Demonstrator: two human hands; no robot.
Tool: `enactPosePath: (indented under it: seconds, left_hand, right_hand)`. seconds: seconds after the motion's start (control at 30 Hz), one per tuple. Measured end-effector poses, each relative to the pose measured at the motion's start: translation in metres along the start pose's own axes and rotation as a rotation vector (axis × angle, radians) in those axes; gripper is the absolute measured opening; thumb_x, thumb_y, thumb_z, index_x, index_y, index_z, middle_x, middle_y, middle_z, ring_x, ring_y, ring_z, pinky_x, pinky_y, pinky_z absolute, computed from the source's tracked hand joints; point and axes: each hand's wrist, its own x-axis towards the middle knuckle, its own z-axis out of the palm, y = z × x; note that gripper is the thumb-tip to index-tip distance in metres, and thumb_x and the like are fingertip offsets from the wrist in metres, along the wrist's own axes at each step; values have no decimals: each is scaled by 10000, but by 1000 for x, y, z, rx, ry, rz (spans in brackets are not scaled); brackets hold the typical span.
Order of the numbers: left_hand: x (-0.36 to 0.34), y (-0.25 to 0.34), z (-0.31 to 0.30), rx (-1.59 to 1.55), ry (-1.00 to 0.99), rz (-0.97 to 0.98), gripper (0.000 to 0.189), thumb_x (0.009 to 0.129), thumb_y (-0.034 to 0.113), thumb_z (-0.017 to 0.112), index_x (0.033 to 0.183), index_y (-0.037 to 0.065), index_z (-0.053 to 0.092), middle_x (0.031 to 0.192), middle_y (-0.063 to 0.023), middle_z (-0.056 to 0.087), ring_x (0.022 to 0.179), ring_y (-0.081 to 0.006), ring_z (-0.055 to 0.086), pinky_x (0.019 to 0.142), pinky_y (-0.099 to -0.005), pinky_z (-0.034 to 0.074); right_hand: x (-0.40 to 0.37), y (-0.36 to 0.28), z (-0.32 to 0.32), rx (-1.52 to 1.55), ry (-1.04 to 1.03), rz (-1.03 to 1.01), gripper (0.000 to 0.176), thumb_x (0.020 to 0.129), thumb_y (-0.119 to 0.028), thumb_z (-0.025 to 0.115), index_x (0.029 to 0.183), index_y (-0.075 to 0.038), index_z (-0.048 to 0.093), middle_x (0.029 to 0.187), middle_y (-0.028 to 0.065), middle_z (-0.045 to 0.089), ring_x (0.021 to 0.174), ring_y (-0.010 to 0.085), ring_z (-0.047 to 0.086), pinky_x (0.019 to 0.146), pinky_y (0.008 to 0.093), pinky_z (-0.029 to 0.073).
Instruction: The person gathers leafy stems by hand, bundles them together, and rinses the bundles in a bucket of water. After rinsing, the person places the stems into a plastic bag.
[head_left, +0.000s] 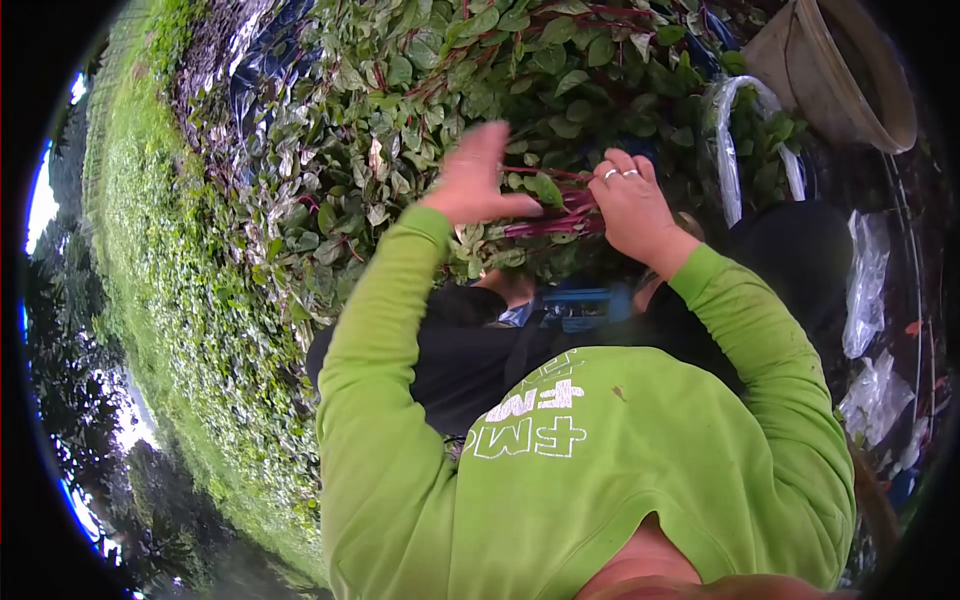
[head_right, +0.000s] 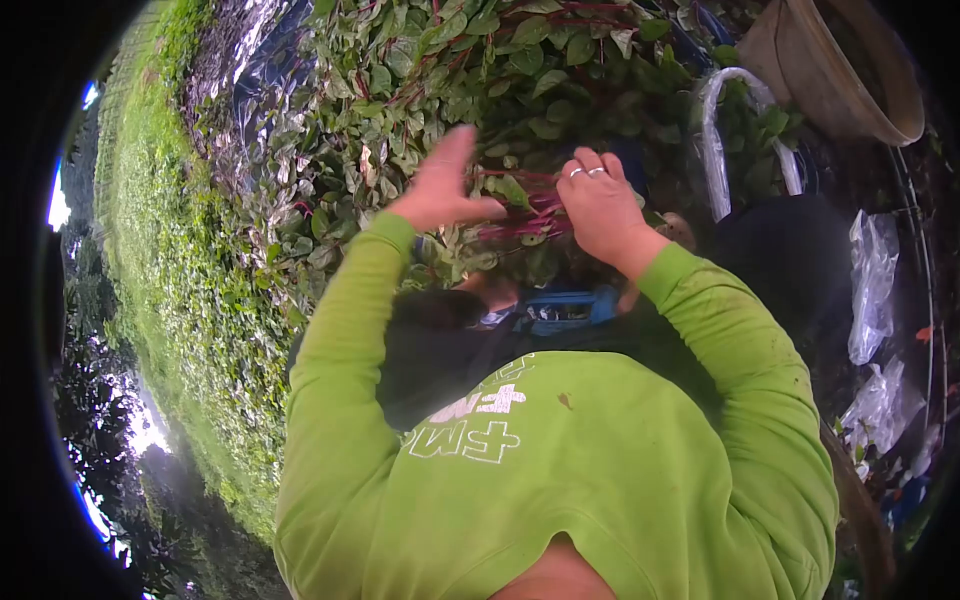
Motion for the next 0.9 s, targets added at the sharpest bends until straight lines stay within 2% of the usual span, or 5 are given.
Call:
enactPosePath:
  seconds: [0.13,0.3,0.57,0.8,0.9]
  left_hand:
    - [16,83,50,-127,-9,142,1261,595,475,917,1573,15,269,1527,-247,415,1449,-470,342,1201,-541,273]
    - [15,94,74,-316,18,63,667,615,317,871,1197,93,635,1055,-166,702,1011,-367,679,894,-459,545]
    - [19,101,-43,-47,-34,38,525,629,307,860,1064,83,668,980,-161,709,949,-356,698,824,-465,558]
    - [12,115,-52,447,7,301,398,649,174,786,993,54,627,861,-106,681,813,-283,693,773,-398,525]
    - [17,126,-63,487,29,312,356,666,166,771,966,54,614,856,-102,672,801,-282,689,783,-392,517]
  right_hand:
    - [6,9,10,128,-18,54,229,708,-56,652,935,-31,638,1034,134,611,1021,320,596,943,441,445]
    - [-5,8,5,202,-198,154,262,704,-59,673,962,-22,651,1142,173,610,1015,348,619,925,445,491]
    - [16,3,-39,640,262,114,613,675,-125,812,1239,-27,591,1507,202,460,1245,396,572,1092,489,432]
    - [24,-7,-22,285,29,121,805,691,-272,865,1397,-83,528,1595,219,363,1494,445,307,1190,672,223]
    - [30,-2,-18,489,20,165,748,696,-240,839,1367,-94,542,1324,182,603,1237,390,569,1027,523,464]
